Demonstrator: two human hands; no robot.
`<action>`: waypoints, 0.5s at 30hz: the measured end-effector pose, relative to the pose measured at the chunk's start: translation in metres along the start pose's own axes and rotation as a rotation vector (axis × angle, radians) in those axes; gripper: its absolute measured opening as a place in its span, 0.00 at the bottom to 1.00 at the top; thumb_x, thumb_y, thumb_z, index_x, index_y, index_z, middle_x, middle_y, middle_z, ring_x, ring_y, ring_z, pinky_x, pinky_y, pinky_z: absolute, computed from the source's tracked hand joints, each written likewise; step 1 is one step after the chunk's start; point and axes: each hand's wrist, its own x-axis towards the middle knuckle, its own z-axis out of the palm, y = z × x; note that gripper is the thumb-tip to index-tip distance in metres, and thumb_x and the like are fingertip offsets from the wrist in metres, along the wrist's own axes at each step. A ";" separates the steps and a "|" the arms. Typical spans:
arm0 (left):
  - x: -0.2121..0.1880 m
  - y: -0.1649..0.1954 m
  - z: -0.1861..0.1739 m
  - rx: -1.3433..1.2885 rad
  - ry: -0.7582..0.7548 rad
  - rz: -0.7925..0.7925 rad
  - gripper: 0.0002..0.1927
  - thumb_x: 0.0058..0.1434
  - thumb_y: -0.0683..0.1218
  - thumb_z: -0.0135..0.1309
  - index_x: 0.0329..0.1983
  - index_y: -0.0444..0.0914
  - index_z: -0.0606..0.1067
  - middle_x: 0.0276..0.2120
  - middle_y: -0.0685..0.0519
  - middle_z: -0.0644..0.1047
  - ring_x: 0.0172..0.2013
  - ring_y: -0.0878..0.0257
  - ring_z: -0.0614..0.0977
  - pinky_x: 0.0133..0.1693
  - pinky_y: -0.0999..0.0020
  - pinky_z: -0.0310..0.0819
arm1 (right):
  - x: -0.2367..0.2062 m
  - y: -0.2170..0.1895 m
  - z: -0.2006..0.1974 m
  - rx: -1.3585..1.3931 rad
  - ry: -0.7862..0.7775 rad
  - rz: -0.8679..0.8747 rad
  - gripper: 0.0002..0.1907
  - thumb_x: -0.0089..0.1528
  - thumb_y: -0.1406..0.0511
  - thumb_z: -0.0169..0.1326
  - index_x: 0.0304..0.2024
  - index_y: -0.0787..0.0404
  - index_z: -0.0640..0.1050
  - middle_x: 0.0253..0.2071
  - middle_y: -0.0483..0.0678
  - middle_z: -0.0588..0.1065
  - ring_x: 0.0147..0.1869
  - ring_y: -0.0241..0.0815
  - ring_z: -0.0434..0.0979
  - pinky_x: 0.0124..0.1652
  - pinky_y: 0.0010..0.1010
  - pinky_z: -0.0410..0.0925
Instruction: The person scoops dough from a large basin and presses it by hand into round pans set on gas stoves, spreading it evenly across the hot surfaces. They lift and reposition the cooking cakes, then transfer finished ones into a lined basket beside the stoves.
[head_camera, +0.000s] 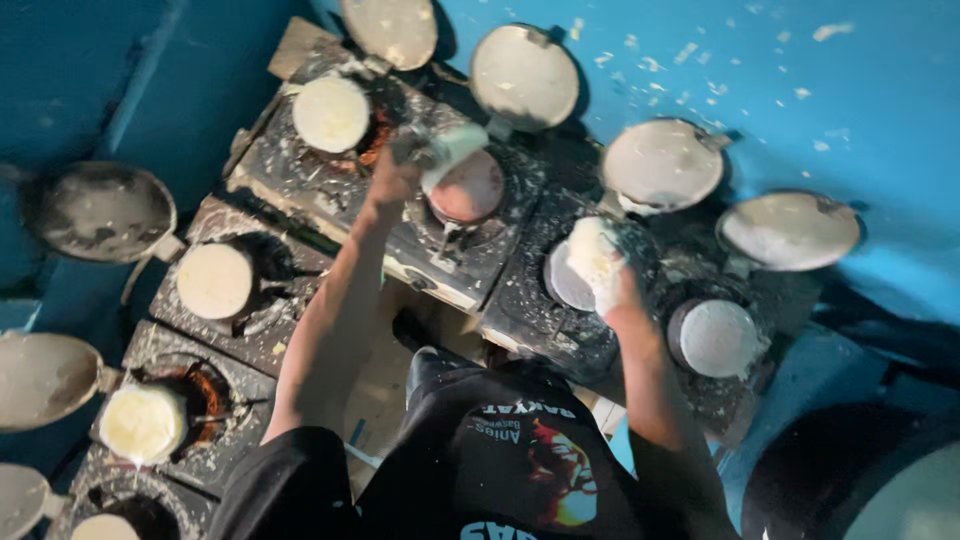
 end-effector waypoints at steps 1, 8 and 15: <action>0.002 0.010 -0.011 -0.055 0.171 -0.027 0.27 0.56 0.46 0.64 0.59 0.35 0.76 0.49 0.49 0.78 0.43 0.64 0.78 0.44 0.67 0.70 | 0.006 0.005 0.012 0.127 -0.063 0.094 0.19 0.62 0.55 0.53 0.51 0.57 0.77 0.53 0.53 0.77 0.57 0.50 0.78 0.56 0.44 0.71; -0.109 0.136 -0.178 0.801 0.452 0.114 0.19 0.64 0.44 0.63 0.55 0.33 0.74 0.46 0.49 0.78 0.46 0.56 0.79 0.48 0.62 0.75 | 0.082 0.065 0.128 -0.337 -0.126 0.096 0.22 0.72 0.53 0.51 0.54 0.64 0.82 0.42 0.55 0.81 0.42 0.54 0.77 0.41 0.43 0.69; -0.263 0.127 -0.282 1.354 0.385 -0.191 0.17 0.62 0.47 0.60 0.51 0.35 0.76 0.50 0.36 0.77 0.49 0.37 0.79 0.50 0.47 0.75 | 0.122 0.153 0.250 -1.725 -0.392 -0.554 0.20 0.69 0.58 0.50 0.57 0.61 0.80 0.57 0.59 0.73 0.61 0.61 0.65 0.58 0.48 0.57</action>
